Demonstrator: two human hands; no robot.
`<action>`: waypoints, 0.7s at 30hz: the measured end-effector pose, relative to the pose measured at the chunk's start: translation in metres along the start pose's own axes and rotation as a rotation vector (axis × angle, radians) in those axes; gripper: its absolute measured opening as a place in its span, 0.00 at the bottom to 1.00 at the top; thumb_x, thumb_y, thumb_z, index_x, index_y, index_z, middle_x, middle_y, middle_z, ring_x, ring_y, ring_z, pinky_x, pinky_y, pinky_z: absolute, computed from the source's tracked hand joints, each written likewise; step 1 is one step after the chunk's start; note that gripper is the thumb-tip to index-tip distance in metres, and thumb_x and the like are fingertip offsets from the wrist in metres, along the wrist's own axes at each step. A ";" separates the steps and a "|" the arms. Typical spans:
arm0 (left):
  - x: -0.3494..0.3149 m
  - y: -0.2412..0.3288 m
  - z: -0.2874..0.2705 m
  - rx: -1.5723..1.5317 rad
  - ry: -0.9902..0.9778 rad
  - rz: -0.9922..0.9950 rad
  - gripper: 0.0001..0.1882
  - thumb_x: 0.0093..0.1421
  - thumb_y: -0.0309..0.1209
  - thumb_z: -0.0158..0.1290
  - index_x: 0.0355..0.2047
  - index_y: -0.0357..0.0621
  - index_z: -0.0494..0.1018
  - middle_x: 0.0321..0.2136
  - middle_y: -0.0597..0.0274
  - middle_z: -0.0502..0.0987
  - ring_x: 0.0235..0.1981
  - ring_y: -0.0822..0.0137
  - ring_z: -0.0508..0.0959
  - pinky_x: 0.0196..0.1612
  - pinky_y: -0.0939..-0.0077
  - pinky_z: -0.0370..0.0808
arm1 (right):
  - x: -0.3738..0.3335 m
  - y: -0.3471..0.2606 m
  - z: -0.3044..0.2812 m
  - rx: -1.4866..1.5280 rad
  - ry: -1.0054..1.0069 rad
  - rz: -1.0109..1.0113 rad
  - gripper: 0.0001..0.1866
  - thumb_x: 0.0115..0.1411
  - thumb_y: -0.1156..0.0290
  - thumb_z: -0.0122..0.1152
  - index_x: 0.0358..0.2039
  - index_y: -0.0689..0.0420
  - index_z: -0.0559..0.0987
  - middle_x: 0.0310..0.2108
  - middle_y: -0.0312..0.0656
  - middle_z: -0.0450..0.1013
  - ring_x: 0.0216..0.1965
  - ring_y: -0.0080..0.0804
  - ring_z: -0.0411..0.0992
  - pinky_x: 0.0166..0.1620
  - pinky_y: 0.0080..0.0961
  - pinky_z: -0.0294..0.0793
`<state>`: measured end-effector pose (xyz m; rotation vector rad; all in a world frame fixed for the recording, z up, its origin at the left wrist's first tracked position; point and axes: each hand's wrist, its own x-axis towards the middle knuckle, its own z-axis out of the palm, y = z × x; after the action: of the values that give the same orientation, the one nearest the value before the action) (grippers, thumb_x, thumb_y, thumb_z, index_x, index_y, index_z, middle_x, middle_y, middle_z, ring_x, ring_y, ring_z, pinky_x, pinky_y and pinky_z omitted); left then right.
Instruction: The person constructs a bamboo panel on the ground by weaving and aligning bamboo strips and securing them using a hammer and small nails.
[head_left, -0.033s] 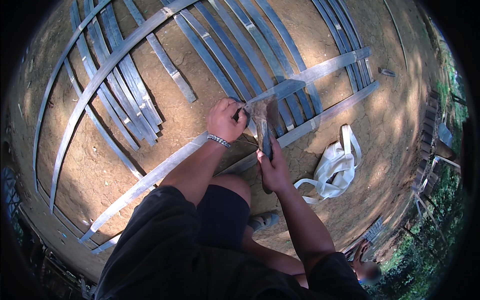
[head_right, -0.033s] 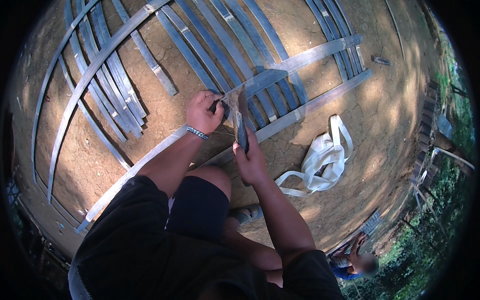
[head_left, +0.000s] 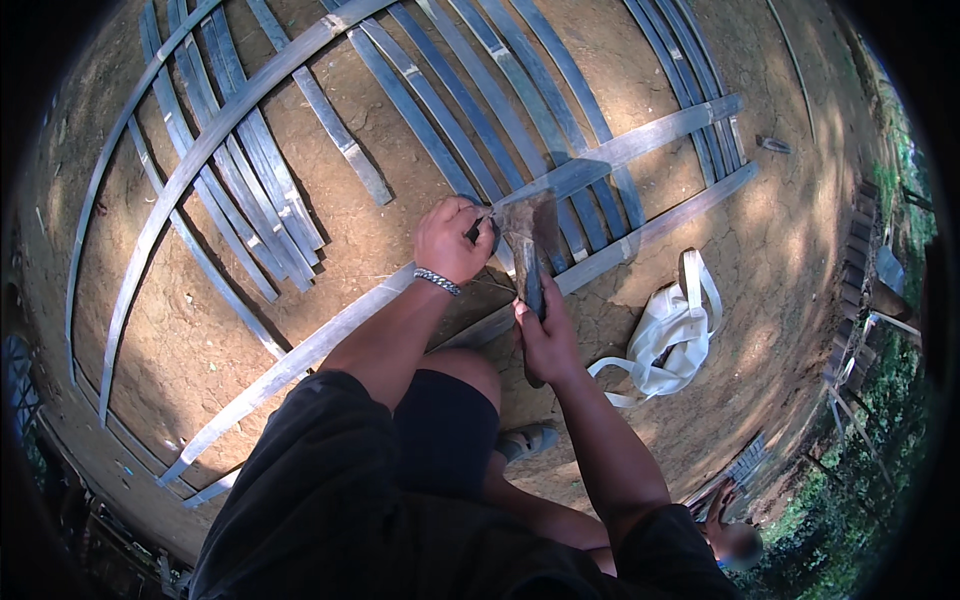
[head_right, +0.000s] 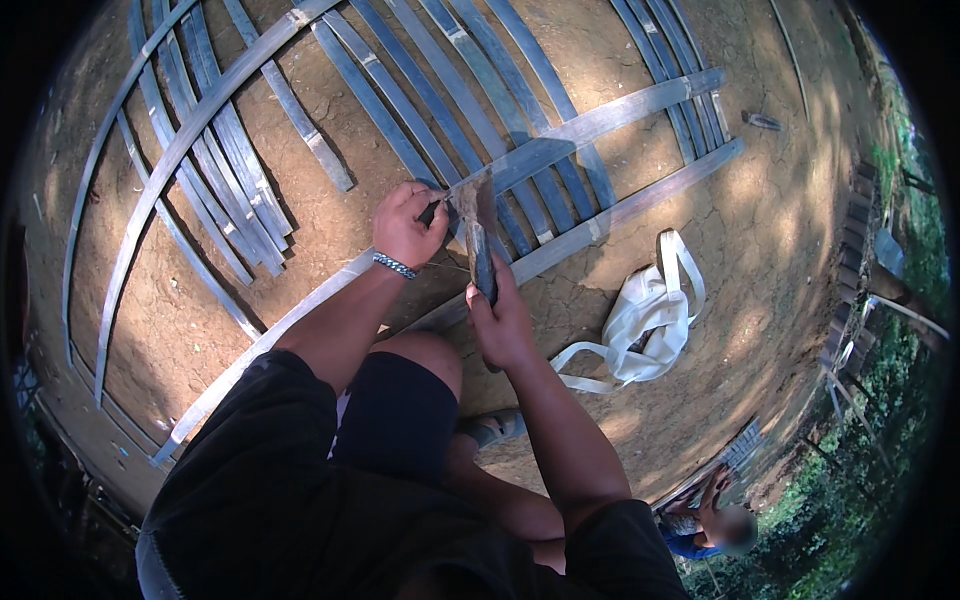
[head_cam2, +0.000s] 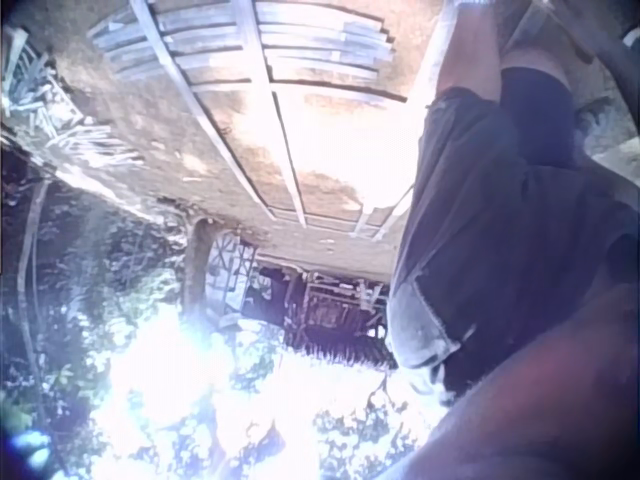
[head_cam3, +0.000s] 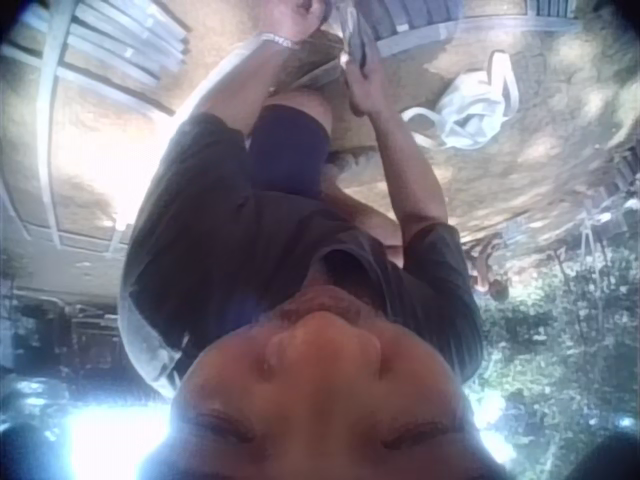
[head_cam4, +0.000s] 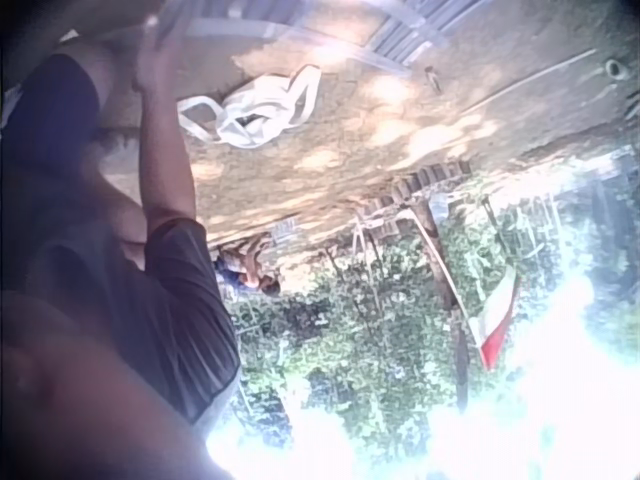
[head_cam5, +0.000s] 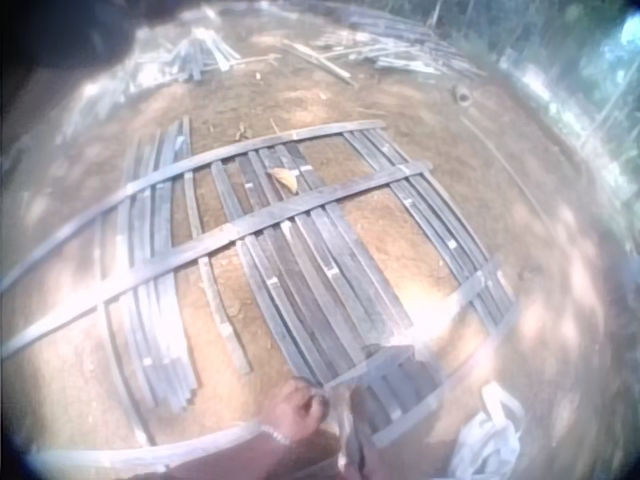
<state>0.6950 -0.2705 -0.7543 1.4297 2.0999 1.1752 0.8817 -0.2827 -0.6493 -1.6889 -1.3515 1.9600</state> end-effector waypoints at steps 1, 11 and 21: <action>0.000 -0.002 0.000 0.007 -0.009 0.002 0.08 0.50 0.27 0.64 0.33 0.47 0.84 0.35 0.59 0.81 0.36 0.54 0.81 0.39 0.61 0.78 | 0.000 -0.002 0.001 0.011 0.002 -0.001 0.32 0.70 0.73 0.53 0.73 0.56 0.57 0.24 0.34 0.69 0.22 0.19 0.67 0.27 0.24 0.68; -0.001 0.000 -0.002 0.026 -0.025 0.049 0.03 0.56 0.28 0.64 0.31 0.44 0.83 0.34 0.59 0.81 0.36 0.54 0.81 0.40 0.59 0.78 | -0.005 0.000 -0.001 -0.047 0.017 -0.008 0.34 0.70 0.71 0.54 0.73 0.57 0.56 0.26 0.36 0.70 0.22 0.21 0.68 0.27 0.25 0.70; -0.004 -0.001 0.001 0.001 0.014 0.071 0.02 0.57 0.26 0.64 0.30 0.41 0.82 0.35 0.56 0.81 0.37 0.52 0.81 0.40 0.59 0.79 | -0.008 0.018 -0.001 -0.026 0.006 -0.013 0.34 0.70 0.74 0.55 0.73 0.59 0.55 0.34 0.35 0.71 0.25 0.20 0.70 0.28 0.21 0.72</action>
<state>0.6962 -0.2739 -0.7565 1.5125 2.0748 1.2145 0.8918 -0.2981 -0.6574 -1.6917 -1.3881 1.9367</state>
